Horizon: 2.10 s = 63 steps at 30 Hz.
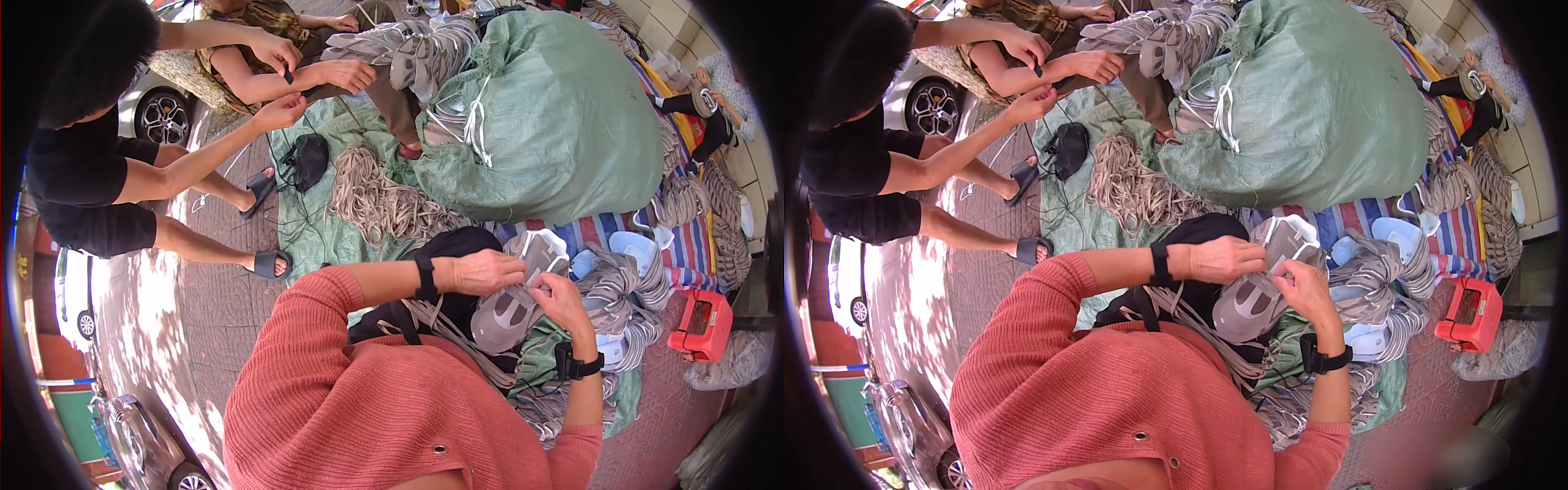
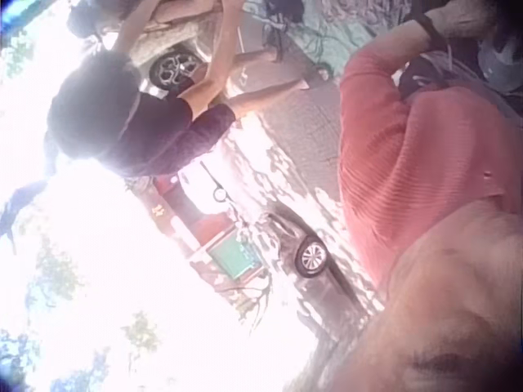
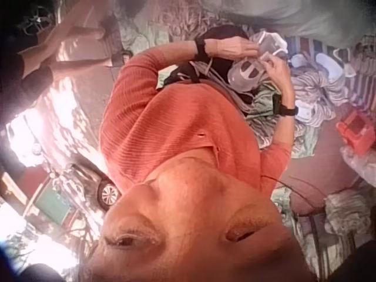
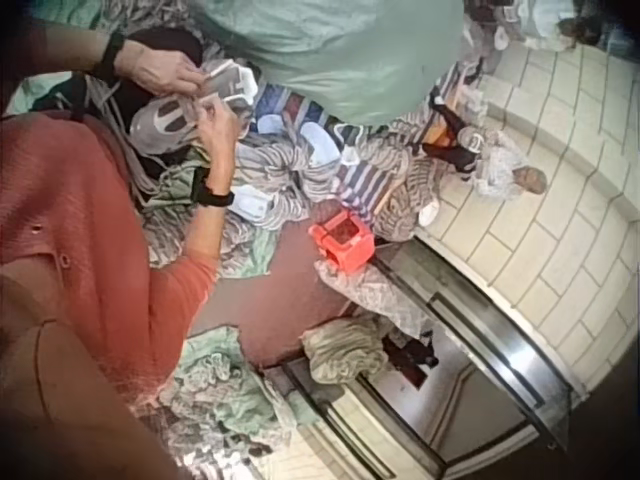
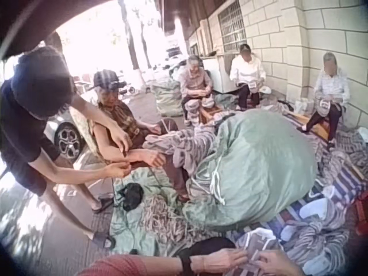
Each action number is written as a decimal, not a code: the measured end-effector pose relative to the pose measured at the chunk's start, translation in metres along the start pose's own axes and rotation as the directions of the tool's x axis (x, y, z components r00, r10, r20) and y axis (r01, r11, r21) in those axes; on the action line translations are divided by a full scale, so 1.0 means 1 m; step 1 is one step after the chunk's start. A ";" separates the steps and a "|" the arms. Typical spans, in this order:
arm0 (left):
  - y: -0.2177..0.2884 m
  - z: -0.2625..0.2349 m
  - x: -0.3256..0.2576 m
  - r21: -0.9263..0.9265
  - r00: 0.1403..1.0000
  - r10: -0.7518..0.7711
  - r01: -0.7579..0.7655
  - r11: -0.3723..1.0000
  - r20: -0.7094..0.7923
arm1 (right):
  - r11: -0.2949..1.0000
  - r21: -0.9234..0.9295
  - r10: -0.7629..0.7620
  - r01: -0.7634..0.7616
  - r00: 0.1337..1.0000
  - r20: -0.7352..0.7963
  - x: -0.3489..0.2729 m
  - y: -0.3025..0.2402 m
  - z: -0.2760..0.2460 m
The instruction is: Insert laces into the eyelets of a shoe upper.
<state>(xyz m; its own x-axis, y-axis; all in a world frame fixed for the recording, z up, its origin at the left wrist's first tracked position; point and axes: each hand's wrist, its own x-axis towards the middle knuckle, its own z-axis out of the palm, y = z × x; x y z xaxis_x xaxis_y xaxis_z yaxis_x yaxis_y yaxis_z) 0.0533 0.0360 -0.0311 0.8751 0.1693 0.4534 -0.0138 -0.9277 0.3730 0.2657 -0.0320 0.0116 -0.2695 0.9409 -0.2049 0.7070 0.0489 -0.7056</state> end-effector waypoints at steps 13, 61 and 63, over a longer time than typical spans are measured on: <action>-0.020 -0.020 -0.004 -0.311 0.965 -0.245 0.263 0.913 0.095 | 0.984 0.173 0.035 -0.031 0.999 -0.024 0.021 0.015 0.006; -0.002 -0.011 0.047 -0.123 0.893 -0.380 0.417 0.901 0.241 | 0.774 0.633 0.358 0.029 0.804 -0.474 -0.028 0.027 0.058; -0.007 -0.018 0.043 0.007 0.848 -0.369 0.396 0.918 0.380 | 0.731 0.682 0.363 0.010 0.842 -0.401 -0.032 0.030 0.063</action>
<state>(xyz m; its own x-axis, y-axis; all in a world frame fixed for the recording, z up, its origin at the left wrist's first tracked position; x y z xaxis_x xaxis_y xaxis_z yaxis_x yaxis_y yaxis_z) 0.0826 0.0555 0.0004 0.9312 0.3594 -0.0605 0.3374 -0.7874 0.5159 0.2537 -0.0816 -0.0458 0.2914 0.9437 -0.1565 0.0679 -0.1836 -0.9807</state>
